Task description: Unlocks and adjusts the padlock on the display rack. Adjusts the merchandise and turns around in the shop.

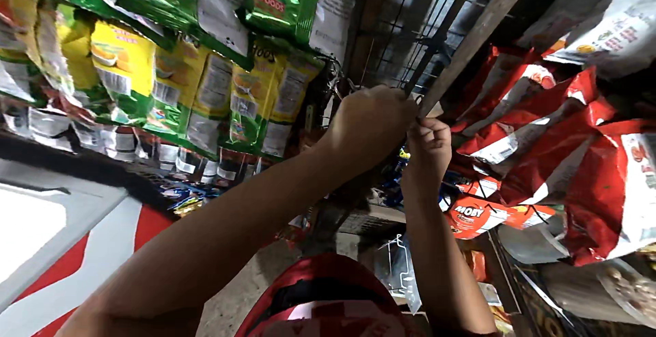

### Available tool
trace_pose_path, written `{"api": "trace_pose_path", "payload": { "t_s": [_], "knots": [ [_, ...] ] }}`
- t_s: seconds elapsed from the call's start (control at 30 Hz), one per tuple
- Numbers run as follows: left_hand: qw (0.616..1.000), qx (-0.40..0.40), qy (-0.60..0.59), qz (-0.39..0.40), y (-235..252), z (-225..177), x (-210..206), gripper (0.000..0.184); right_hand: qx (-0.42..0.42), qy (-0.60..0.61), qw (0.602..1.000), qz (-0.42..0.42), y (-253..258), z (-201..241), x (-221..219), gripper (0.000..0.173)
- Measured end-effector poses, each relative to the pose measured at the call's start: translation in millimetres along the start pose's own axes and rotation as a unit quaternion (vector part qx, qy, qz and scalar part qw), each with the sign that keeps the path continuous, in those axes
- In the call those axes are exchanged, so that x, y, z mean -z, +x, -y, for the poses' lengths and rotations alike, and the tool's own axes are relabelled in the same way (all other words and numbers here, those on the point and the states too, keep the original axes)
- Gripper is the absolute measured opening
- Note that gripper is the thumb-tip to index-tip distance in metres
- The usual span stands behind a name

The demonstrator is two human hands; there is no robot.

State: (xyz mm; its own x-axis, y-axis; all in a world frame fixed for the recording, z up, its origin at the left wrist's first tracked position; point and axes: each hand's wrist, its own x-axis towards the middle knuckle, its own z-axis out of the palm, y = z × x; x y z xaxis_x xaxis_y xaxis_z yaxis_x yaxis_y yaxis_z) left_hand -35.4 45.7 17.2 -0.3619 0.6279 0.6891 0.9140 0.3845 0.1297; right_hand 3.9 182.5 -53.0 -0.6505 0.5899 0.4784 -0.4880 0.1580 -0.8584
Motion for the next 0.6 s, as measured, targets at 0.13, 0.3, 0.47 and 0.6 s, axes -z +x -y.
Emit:
{"api": "trace_pose_path", "payload": {
  "t_s": [0.13, 0.3, 0.47, 0.6],
  "knots": [
    [0.995, -0.018, 0.091, 0.033, 6, -3, -16, 0.014, -0.079, 0.06, 0.995, -0.007, 8, 0, -2, 0.01],
    [0.991, 0.024, 0.134, 0.014, 11, -14, -34, 0.012, -0.086, 0.122, 0.988, -0.024, 15, -6, -6, 0.006],
    [0.99, 0.068, 0.121, -0.036, 15, -7, -45, 0.016, -0.082, 0.104, 0.991, -0.027, 22, -6, -7, 0.002],
    [0.989, 0.114, 0.079, -0.043, 19, -2, -50, 0.012, -0.066, 0.1, 0.993, -0.014, 25, -10, -5, 0.006]
  ]
}}
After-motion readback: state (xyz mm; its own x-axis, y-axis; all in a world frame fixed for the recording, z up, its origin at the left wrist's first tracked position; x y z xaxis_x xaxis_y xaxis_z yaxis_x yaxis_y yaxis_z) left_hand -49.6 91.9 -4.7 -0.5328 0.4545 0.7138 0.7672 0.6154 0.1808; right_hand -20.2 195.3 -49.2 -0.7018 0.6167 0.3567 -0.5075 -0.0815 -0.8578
